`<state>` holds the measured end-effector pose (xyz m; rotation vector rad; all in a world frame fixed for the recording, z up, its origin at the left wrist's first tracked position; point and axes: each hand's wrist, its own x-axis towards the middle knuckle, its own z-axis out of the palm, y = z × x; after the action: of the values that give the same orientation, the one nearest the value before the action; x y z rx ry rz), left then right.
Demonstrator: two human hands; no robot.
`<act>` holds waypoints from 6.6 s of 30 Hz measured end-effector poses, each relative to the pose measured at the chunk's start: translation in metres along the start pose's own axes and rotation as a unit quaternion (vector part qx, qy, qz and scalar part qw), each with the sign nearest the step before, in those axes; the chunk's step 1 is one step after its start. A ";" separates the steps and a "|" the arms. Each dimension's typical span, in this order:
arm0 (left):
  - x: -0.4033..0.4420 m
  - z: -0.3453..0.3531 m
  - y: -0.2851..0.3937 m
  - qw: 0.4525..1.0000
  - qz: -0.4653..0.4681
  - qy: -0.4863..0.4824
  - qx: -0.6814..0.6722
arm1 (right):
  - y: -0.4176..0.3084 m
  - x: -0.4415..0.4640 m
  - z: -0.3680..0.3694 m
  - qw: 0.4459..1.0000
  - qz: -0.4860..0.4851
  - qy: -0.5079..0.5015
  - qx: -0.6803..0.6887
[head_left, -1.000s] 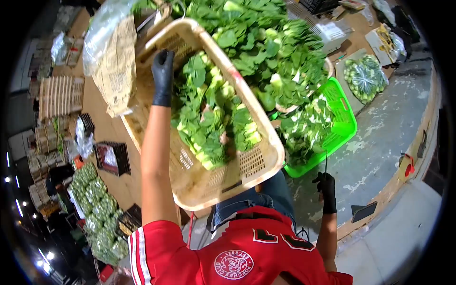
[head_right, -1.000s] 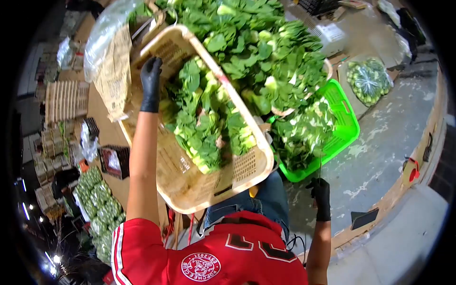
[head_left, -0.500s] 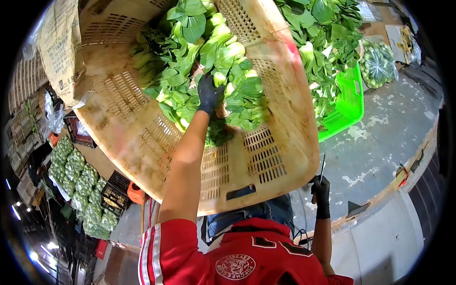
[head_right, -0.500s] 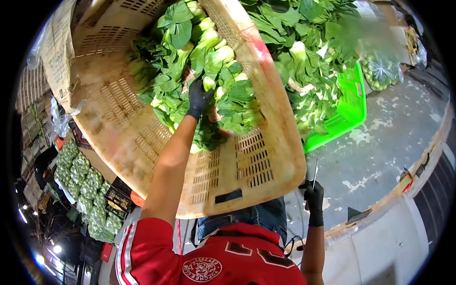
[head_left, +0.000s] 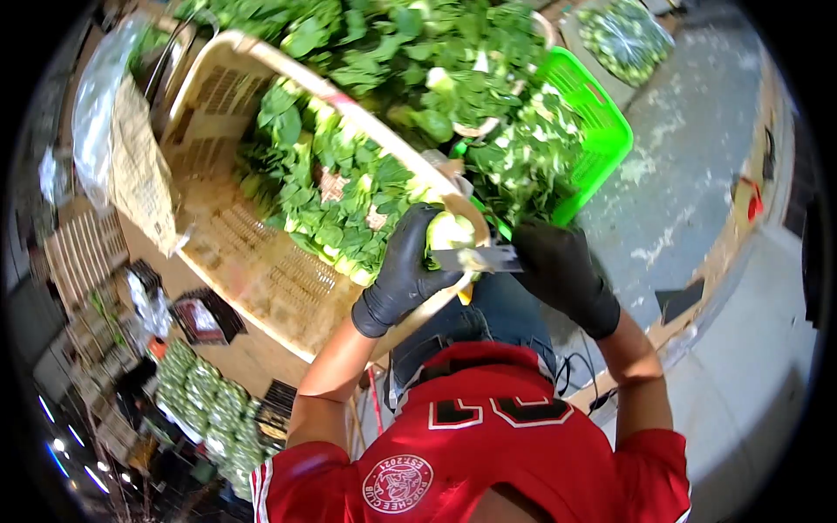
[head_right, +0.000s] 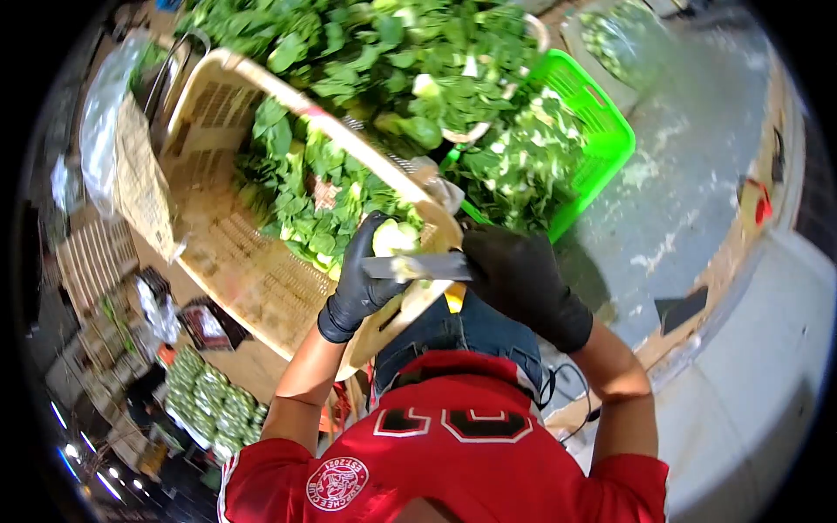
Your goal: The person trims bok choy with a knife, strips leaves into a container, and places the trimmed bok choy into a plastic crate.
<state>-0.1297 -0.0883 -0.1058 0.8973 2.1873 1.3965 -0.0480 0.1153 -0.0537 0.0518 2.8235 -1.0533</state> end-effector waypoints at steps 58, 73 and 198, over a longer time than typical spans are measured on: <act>0.041 -0.118 -0.432 0.804 -0.220 0.131 0.537 | 0.098 -0.042 0.093 0.796 0.485 0.099 0.349; 0.036 -0.129 -0.476 0.881 -0.215 0.098 0.409 | 0.097 -0.068 0.088 0.852 0.401 0.104 0.322; -0.037 -0.102 -0.134 0.935 -0.225 0.127 -0.245 | 0.085 -0.016 0.094 0.933 0.321 -0.001 0.160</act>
<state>-0.2077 -0.2207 -0.1838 0.0330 1.8951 1.7575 -0.0157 0.1176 -0.1772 0.9261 2.3041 -1.2928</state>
